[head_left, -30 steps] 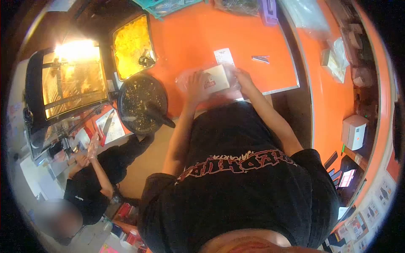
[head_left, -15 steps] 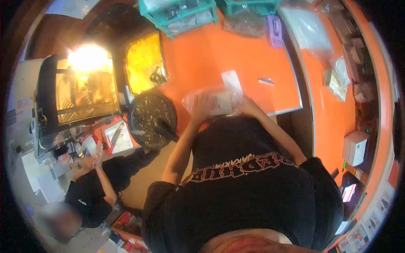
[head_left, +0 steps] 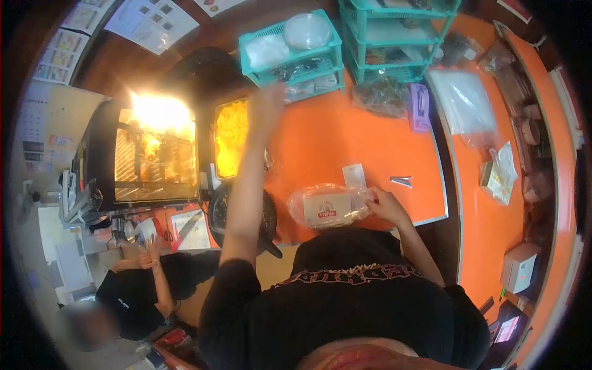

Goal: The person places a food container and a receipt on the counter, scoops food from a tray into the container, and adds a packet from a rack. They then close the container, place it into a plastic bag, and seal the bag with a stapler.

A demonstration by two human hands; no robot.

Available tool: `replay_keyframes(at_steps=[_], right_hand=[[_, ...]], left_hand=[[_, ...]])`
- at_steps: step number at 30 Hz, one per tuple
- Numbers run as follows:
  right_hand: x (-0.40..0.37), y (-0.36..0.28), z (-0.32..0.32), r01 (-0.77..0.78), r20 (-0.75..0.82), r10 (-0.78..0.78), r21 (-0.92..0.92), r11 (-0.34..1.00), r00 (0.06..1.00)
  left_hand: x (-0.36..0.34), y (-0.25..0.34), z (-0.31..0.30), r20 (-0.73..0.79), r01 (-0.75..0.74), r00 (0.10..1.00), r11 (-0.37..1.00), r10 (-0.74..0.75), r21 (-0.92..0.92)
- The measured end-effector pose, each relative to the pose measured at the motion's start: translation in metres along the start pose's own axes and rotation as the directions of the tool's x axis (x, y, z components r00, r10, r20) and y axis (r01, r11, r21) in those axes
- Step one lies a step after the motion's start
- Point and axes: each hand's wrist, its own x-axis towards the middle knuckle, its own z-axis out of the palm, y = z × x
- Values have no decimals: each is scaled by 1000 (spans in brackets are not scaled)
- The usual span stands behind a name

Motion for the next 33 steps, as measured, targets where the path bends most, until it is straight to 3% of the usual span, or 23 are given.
replay_keyframes(at_steps=[1, 3, 5, 6, 9, 10, 11, 13, 14, 15, 17, 18, 19, 21, 24, 27, 30, 33], right_hand=[[1, -8, -2, 23, -35, -22, 29, 999, 999], [4, -26, -11, -40, 37, 41, -19, 999, 998], [12, -24, -12, -43, 44, 46, -68, 997, 998], [14, -15, -6, -23, 24, 26, -89, 996, 999], [17, -5, -6, -78, -35, 75, -87, 993, 997], [16, -1, -5, -100, -66, 97, -35, 994, 993], [12, 3, -2, -123, -87, 124, 16, 992, 989], [21, 35, 16, -69, -159, 101, 193, 979, 982], [24, 50, 29, -46, -190, 101, 277, 960, 977], [30, 59, 37, -62, -186, 161, 448, 892, 969], [40, 66, 49, -95, -145, 293, 735, 671, 945], [41, 53, 50, 27, -285, 229, 678, 735, 931], [39, 30, 47, 144, -416, 152, 599, 788, 897], [25, -23, 31, -13, -397, 88, 189, 982, 914], [9, -65, 32, 159, -232, -96, 267, 950, 968], [-6, -92, 25, 169, -251, -72, 390, 905, 965], [-4, -35, 15, 230, -372, -101, 321, 919, 923], [-10, -19, 8, 117, -271, 98, 677, 726, 958]], left_hand=[[45, -23, 2, -92, -54, 994, 993, 63, 101], [106, -63, 10, -107, -76, 986, 919, 127, 387], [141, -111, 40, 61, -189, 981, 848, 183, 495], [150, -109, 41, 153, -252, 968, 806, 201, 536], [166, -61, 7, -80, 90, 994, 989, -81, 121], [170, -88, 14, -222, -161, 948, 946, 227, 283], [157, -65, 8, -247, -36, 967, 996, 55, 83], [99, 27, -17, -219, 241, 923, 920, -316, -310], [54, 37, 11, -59, 123, 980, 807, -192, -577], [9, 48, 40, 104, 119, 993, 588, -59, -800], [-99, 90, 70, 471, 166, 871, 818, 141, -551], [-152, 111, 85, 622, 80, 748, 899, 231, -430], [-171, 125, 78, 702, 193, 703, 918, 117, -346], [-191, 148, 58, 820, 380, 563, 913, -103, -146], [-248, 143, 106, 787, 509, 615, 784, -43, -355], [-260, 120, 123, 691, 75, 658, 887, 299, -456], [-262, 112, 84, 800, 197, 587, 937, 123, -289], [-258, 111, 7, 587, 363, 801, 876, -119, -318]])
